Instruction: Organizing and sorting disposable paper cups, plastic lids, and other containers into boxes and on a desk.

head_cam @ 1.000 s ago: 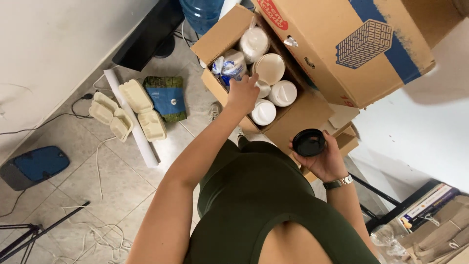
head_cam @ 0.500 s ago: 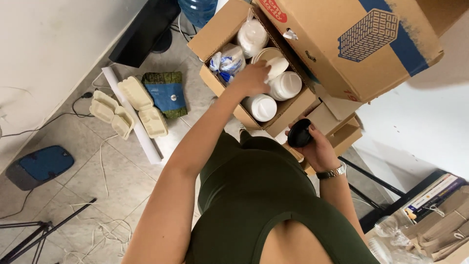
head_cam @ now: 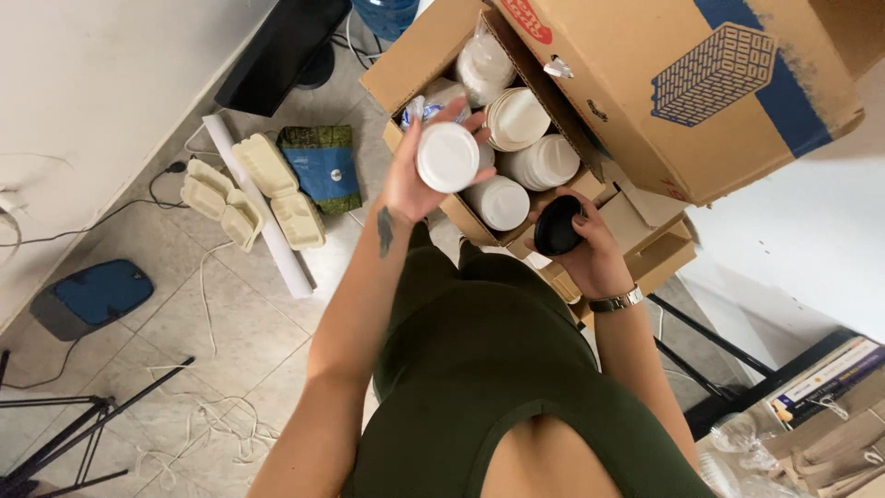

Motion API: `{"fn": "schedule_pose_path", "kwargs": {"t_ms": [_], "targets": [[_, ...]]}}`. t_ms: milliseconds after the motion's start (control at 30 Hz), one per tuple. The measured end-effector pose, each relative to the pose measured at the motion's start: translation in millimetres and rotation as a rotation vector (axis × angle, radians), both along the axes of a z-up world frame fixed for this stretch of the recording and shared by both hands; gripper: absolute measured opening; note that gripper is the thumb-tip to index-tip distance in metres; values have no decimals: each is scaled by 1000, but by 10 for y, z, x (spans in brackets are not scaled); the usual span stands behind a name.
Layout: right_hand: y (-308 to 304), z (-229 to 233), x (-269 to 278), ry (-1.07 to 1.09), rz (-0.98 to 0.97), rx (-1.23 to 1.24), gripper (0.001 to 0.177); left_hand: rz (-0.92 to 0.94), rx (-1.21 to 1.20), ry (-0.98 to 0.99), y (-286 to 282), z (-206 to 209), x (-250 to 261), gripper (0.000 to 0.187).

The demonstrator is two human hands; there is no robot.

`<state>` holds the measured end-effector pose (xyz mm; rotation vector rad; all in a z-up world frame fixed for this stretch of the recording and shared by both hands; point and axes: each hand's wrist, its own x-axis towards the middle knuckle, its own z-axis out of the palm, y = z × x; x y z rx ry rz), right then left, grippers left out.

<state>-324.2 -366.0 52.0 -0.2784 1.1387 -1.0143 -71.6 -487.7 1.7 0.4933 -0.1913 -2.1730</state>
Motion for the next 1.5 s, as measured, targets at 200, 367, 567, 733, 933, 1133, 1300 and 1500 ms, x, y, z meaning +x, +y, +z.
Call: {"fn": "schedule_pose_path", "kwargs": {"t_ms": [200,367,567,733,933,1133,1300,1500], "targets": [[-99,-47,51,32,53,-65,65,44,-48,-128,277,-455,-13,75],[-81,-68,-14,80,59,-81,67,-142,-229,-1190,13,-847,-284,52],[-18,-19,-51,133,59,-133,65,-389,-458,-1621,-13,-1392,-825,41],[57,-45,-135,168,52,-121,64,-488,-472,-1619,-59,-1694,-915,52],[-1,-158,-139,224,59,-105,66,-613,-573,-1845,-53,-804,-850,76],[-464,-305,41,689,530,-79,70,-389,-1334,-2268,-330,-717,-399,60],[-967,-640,487,1139,1184,-442,73,56,-1531,-2634,-511,-1060,-280,23],[-1366,-868,799,1466,1443,-92,95,-395,-1491,-2554,-623,-1126,-170,28]]}}
